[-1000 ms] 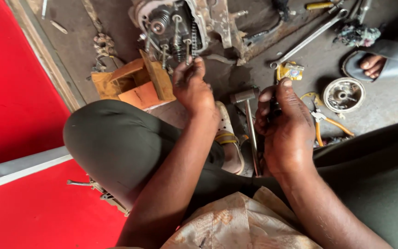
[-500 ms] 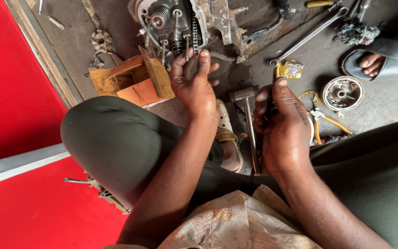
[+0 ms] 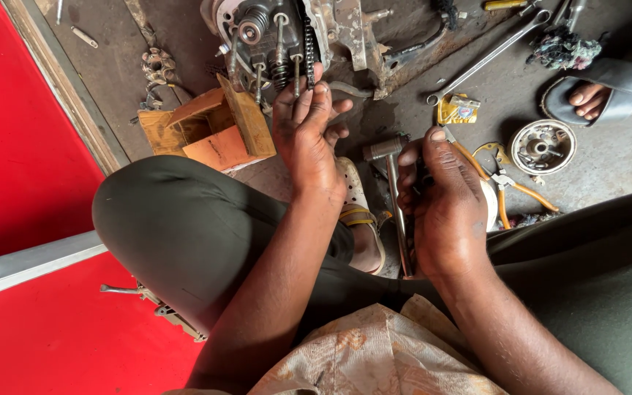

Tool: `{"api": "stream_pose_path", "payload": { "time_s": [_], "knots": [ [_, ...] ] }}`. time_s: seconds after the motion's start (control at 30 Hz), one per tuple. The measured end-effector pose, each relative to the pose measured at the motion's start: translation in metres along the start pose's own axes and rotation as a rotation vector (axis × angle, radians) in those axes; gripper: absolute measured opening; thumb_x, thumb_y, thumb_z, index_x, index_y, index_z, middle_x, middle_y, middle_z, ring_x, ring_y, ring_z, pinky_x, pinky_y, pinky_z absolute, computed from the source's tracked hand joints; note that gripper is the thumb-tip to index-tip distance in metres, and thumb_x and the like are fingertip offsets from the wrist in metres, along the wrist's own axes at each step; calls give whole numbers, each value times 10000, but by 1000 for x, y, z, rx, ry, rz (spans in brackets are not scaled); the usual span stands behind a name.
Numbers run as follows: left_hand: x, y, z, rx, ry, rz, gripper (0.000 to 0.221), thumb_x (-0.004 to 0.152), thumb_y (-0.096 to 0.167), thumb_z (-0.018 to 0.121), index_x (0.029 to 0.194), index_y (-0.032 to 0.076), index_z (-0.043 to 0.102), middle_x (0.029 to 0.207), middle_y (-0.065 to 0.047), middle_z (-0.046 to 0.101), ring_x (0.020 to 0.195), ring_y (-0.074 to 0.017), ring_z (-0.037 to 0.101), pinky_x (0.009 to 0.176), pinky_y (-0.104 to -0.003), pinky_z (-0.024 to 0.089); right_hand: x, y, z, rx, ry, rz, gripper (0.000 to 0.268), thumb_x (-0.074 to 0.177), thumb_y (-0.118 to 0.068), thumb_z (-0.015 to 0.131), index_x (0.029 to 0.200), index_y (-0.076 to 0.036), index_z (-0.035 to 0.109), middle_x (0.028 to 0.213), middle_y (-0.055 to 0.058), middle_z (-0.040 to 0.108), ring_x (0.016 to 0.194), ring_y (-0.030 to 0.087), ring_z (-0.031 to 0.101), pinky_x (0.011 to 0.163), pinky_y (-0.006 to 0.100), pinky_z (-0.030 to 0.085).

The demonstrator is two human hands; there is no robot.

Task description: Repairing or assembling motorcycle engine components on the floor of a service bay.

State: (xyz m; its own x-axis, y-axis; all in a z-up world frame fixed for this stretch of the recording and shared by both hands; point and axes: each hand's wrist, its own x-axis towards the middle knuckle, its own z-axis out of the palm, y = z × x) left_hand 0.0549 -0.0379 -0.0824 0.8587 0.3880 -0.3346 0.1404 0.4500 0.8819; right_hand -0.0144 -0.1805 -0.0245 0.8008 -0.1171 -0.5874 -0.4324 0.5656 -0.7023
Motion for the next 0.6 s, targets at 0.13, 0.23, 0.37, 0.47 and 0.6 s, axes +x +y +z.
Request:
{"api": "stream_pose_path", "payload": {
  "time_s": [0.13, 0.23, 0.37, 0.47, 0.6],
  "knots": [
    [-1, 5, 4, 36, 11, -31, 277, 957, 154, 694, 1211, 134, 586, 1275, -31, 714, 859, -150, 703, 639, -280, 488, 2, 3, -2, 3, 21, 38, 356, 1039, -419, 565, 885, -106, 640, 754, -2, 570, 661, 122, 492, 601, 268, 385],
    [1, 6, 4, 24, 13, -56, 290, 938, 181, 716, 1203, 149, 602, 1258, -16, 715, 871, -145, 692, 652, -282, 475, 3, 4, -2, 21, 20, 47, 355, 1038, -414, 568, 884, -104, 642, 756, 1, 576, 665, 123, 499, 607, 272, 393],
    [4, 4, -1, -64, -28, -94, 262, 916, 221, 731, 1162, 180, 652, 1256, 22, 710, 892, -138, 678, 690, -294, 450, 4, 3, -1, 21, 17, 38, 353, 1042, -410, 570, 887, -101, 644, 760, 0, 576, 675, 117, 504, 620, 267, 404],
    [6, 2, -7, -161, -59, -138, 216, 918, 229, 737, 1120, 193, 671, 1270, 37, 707, 864, -128, 638, 737, -304, 446, 5, 3, 1, 15, 10, -3, 341, 1041, -400, 576, 894, -99, 641, 781, 3, 588, 696, 115, 512, 626, 268, 408],
    [9, 3, -14, -240, -93, -184, 187, 923, 226, 738, 1096, 195, 675, 1289, 45, 700, 805, -121, 574, 756, -296, 428, 6, 6, 2, 11, 15, 14, 349, 1045, -408, 575, 889, -102, 637, 767, 1, 574, 677, 114, 493, 611, 264, 393]
  ]
}}
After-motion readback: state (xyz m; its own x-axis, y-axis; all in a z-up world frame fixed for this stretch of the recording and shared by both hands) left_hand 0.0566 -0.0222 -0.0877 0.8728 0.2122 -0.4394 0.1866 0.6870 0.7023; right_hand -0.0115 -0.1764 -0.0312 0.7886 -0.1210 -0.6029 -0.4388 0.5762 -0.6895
